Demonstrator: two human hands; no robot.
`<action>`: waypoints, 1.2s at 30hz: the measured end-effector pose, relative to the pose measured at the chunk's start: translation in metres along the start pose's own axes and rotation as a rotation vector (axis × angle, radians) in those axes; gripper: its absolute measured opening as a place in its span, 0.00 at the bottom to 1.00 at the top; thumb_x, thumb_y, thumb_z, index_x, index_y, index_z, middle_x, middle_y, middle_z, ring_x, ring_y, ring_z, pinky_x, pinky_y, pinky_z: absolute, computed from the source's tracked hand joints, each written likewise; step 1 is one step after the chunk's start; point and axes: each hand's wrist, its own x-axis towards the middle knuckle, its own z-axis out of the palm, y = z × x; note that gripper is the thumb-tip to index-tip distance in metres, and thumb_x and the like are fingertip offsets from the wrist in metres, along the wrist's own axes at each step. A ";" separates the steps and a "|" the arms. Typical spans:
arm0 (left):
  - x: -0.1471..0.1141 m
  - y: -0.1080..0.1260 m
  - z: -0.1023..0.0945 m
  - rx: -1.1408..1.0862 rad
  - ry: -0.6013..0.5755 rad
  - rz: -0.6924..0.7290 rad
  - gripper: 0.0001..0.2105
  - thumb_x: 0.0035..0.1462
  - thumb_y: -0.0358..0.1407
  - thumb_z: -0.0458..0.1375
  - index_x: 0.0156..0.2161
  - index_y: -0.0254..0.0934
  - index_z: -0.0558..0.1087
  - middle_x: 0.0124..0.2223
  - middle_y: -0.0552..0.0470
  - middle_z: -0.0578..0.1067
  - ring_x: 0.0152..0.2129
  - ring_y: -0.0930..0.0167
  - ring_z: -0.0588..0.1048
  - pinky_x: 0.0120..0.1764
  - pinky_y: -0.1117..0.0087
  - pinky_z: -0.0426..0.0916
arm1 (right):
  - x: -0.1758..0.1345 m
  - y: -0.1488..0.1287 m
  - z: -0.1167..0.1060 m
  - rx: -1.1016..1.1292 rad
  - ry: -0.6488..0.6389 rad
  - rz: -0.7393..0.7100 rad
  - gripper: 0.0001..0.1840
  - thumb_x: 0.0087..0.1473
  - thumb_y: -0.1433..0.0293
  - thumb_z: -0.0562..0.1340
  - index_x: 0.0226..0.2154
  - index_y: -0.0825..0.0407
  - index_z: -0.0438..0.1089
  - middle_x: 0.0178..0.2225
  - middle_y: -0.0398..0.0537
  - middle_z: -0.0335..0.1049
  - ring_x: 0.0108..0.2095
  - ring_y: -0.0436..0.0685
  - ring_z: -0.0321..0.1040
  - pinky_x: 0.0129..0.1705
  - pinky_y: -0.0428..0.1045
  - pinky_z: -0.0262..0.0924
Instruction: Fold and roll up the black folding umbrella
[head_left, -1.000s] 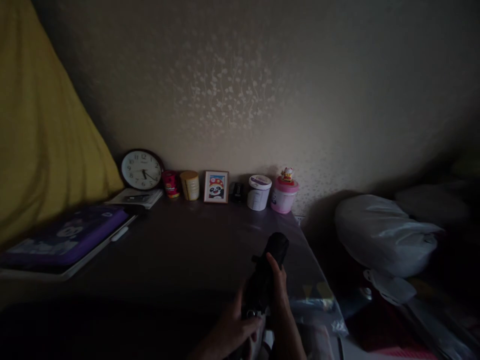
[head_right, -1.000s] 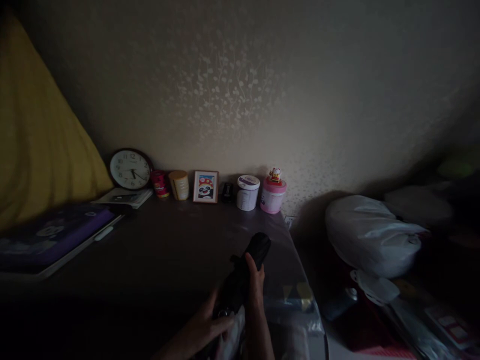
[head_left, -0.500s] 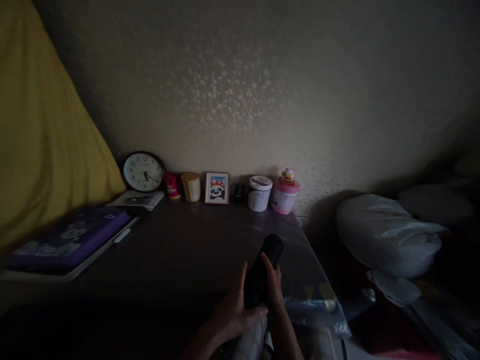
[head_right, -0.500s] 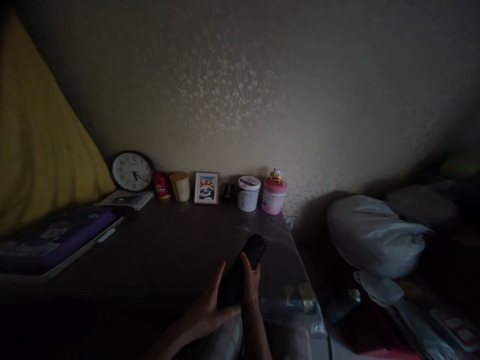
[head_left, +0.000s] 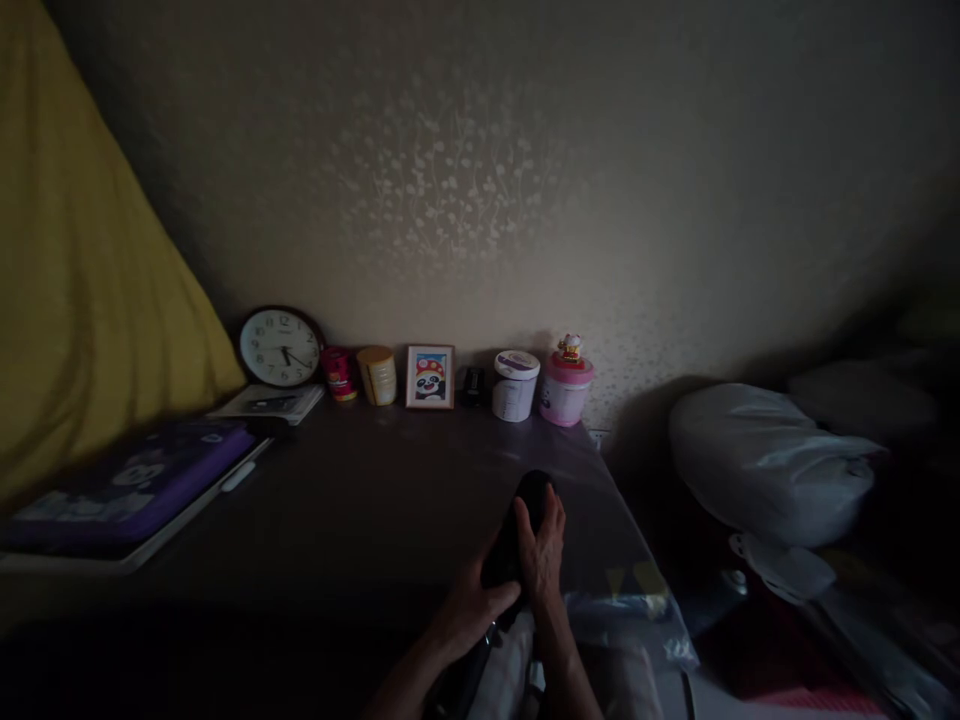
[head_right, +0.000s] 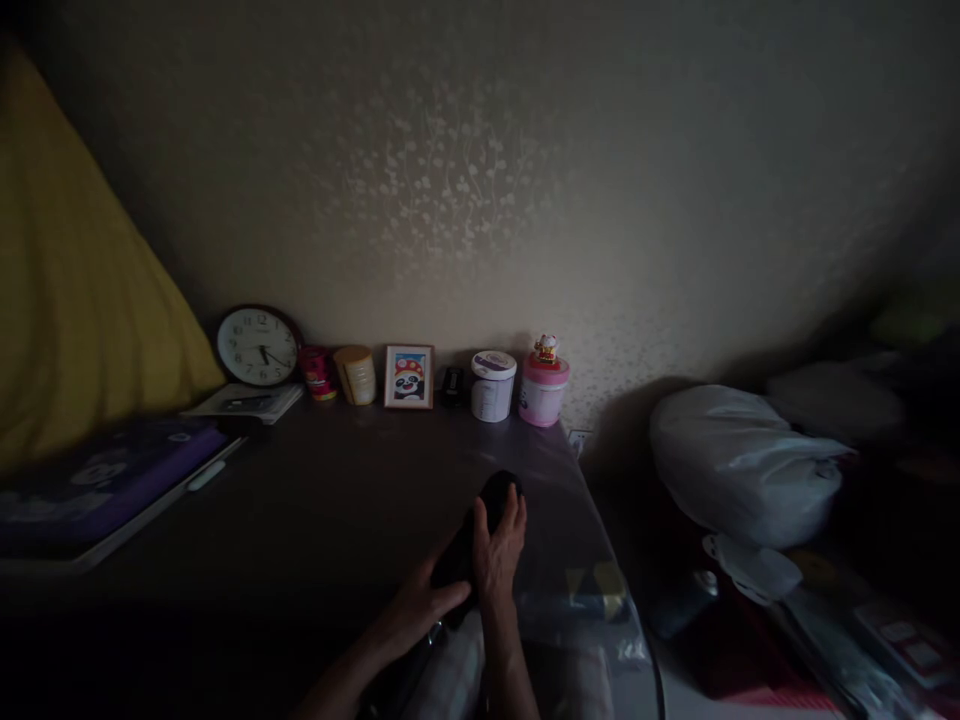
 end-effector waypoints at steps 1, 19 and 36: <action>0.001 -0.001 0.000 0.004 -0.002 0.009 0.34 0.45 0.27 0.54 0.59 0.41 0.54 0.55 0.55 0.66 0.51 0.68 0.64 0.58 0.64 0.51 | 0.000 0.001 0.000 -0.039 0.003 -0.081 0.28 0.48 0.54 0.57 0.47 0.54 0.65 0.57 0.58 0.50 0.57 0.62 0.48 0.56 0.56 0.43; -0.005 0.001 -0.007 0.175 0.000 -0.118 0.34 0.46 0.33 0.55 0.60 0.41 0.52 0.51 0.52 0.69 0.48 0.66 0.67 0.51 0.63 0.60 | 0.016 0.001 -0.035 0.197 -0.331 -0.005 0.21 0.43 0.50 0.60 0.21 0.53 0.69 0.18 0.39 0.63 0.22 0.50 0.58 0.26 0.44 0.53; -0.011 -0.001 -0.006 0.238 0.037 -0.308 0.33 0.52 0.41 0.51 0.61 0.49 0.42 0.53 0.45 0.67 0.19 0.76 0.72 0.17 0.77 0.65 | 0.010 0.013 -0.067 0.514 -0.502 0.257 0.19 0.34 0.55 0.68 0.27 0.51 0.73 0.25 0.45 0.70 0.28 0.56 0.66 0.30 0.48 0.60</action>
